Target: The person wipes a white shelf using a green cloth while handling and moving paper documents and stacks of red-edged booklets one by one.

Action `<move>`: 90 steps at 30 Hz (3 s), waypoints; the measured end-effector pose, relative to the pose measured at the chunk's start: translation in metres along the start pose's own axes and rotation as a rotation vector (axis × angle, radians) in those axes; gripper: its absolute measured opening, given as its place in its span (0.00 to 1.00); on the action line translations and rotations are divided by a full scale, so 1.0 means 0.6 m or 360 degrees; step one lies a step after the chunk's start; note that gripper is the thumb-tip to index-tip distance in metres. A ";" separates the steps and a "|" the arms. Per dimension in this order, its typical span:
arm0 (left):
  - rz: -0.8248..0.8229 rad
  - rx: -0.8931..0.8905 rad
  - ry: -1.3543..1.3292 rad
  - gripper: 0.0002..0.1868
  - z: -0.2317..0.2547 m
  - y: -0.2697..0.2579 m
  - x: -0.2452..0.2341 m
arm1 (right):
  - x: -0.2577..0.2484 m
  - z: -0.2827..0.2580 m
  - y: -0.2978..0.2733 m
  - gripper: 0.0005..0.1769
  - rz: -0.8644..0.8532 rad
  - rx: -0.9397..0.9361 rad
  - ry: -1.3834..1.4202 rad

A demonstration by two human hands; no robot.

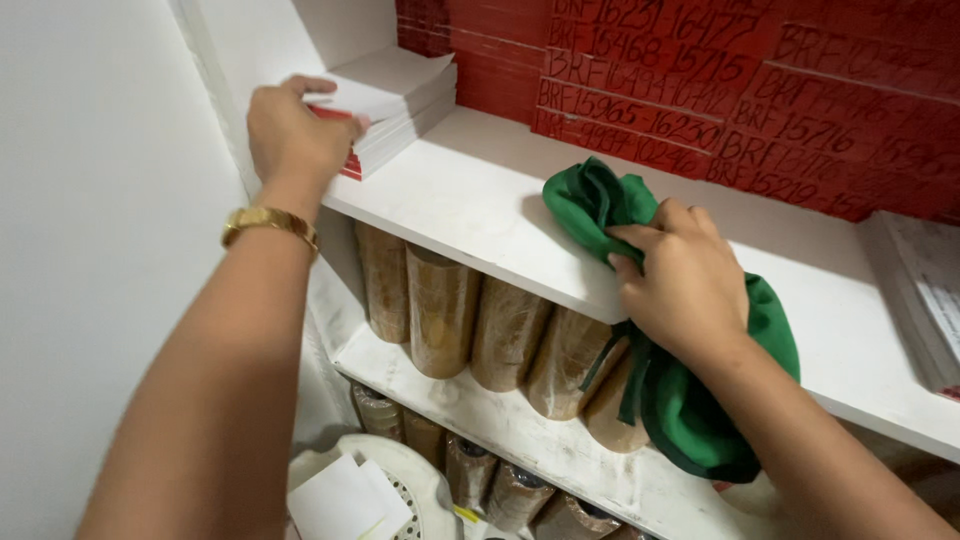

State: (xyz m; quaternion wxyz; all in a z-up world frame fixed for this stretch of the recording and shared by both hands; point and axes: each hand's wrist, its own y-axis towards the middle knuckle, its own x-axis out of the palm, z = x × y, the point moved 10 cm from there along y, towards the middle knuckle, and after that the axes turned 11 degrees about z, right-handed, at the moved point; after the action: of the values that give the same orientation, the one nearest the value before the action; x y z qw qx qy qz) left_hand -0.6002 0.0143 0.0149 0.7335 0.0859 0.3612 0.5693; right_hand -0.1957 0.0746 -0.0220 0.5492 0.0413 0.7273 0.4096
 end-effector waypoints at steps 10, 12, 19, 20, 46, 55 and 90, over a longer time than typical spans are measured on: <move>0.0306 0.1565 0.1159 0.19 0.101 -0.063 0.055 | -0.001 0.004 0.002 0.21 0.0059 -0.0028 0.0006; 0.0438 0.1641 0.1052 0.16 0.114 -0.074 0.045 | 0.001 0.008 0.001 0.21 0.0051 -0.0011 0.0022; 0.0154 0.1615 0.0696 0.09 0.138 -0.168 0.031 | -0.019 0.043 0.002 0.18 0.0236 0.0199 0.0159; 0.0130 0.1673 0.0761 0.17 0.138 -0.195 0.031 | -0.034 0.057 0.001 0.16 0.0380 0.0269 0.0176; -0.1108 0.1189 0.0610 0.35 0.189 -0.331 0.224 | 0.048 -0.036 0.105 0.11 0.0142 0.0012 -0.0017; -0.1254 0.0975 0.0572 0.40 0.188 -0.337 0.219 | 0.050 0.242 0.092 0.09 -0.0086 0.0298 -0.0538; -0.0432 0.1048 -0.1412 0.18 0.382 -0.302 0.097 | -0.125 0.333 -0.047 0.14 0.1264 0.0405 0.0081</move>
State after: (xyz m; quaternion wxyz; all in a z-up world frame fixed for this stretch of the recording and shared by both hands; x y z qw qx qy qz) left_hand -0.3109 0.0708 0.0585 0.8161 0.4938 0.1849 0.2366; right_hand 0.0111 0.1280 0.0051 0.3211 0.3758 0.7130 0.4973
